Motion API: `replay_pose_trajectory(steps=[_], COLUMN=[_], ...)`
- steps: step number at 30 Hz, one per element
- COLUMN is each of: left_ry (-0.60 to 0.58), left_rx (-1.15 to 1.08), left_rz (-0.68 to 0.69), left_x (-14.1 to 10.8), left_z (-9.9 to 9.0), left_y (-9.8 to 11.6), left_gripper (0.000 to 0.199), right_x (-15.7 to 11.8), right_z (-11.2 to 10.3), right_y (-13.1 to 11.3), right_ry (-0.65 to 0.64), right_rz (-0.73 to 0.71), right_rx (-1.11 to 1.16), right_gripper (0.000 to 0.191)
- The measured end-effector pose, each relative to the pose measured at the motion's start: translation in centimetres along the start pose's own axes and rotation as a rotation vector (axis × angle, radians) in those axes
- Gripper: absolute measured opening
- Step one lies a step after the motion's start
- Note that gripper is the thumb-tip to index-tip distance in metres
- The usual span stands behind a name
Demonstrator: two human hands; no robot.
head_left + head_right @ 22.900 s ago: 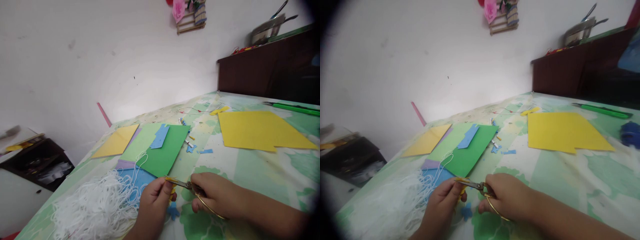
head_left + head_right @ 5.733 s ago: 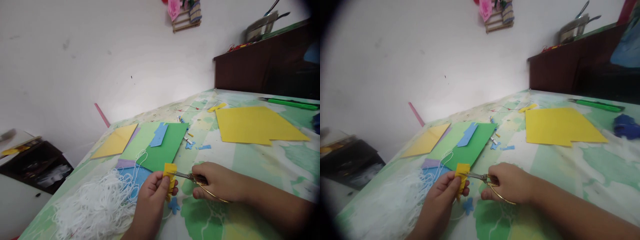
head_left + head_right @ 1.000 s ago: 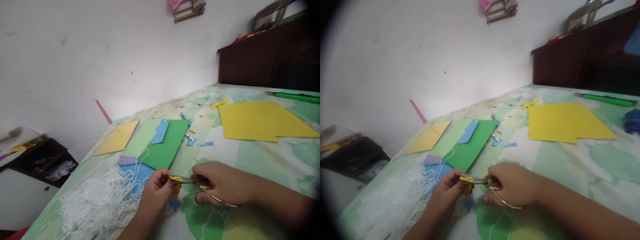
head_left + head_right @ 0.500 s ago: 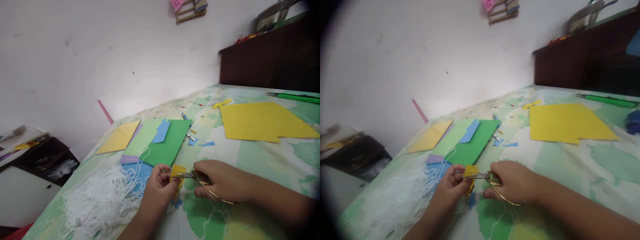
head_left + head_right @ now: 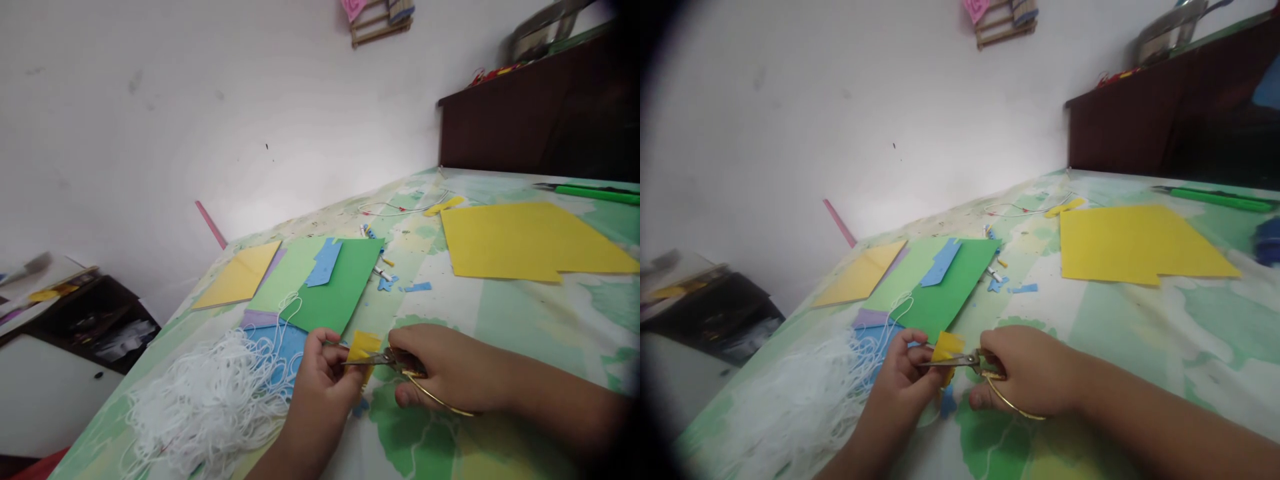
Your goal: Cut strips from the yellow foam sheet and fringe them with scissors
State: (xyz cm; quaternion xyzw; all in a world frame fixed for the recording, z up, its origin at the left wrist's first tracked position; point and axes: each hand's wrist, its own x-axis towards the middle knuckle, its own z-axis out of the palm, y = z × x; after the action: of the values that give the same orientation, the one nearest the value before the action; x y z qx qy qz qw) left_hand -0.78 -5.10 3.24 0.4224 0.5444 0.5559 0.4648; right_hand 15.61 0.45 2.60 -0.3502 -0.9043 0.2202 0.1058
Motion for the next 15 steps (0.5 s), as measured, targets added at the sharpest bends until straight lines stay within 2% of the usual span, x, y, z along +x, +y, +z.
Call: replay_pose_trajectory(steps=[8,15], left_ry=[0.005,0.018], left_rx=[0.014,0.055], left_rz=[0.041,0.017], left_x=[-0.16,-0.18], left_z=[0.01,0.19], left_y=[-0.13,-0.02], left_gripper=[0.033,0.033], right_x=[0.05,0.12], right_z=[-0.05,-0.16], right_y=[0.02,-0.08], right_ry=[0.005,-0.017], right_rz=[-0.020,-0.010], right_rx=[0.003,0.021], right_gripper=[0.039,0.038])
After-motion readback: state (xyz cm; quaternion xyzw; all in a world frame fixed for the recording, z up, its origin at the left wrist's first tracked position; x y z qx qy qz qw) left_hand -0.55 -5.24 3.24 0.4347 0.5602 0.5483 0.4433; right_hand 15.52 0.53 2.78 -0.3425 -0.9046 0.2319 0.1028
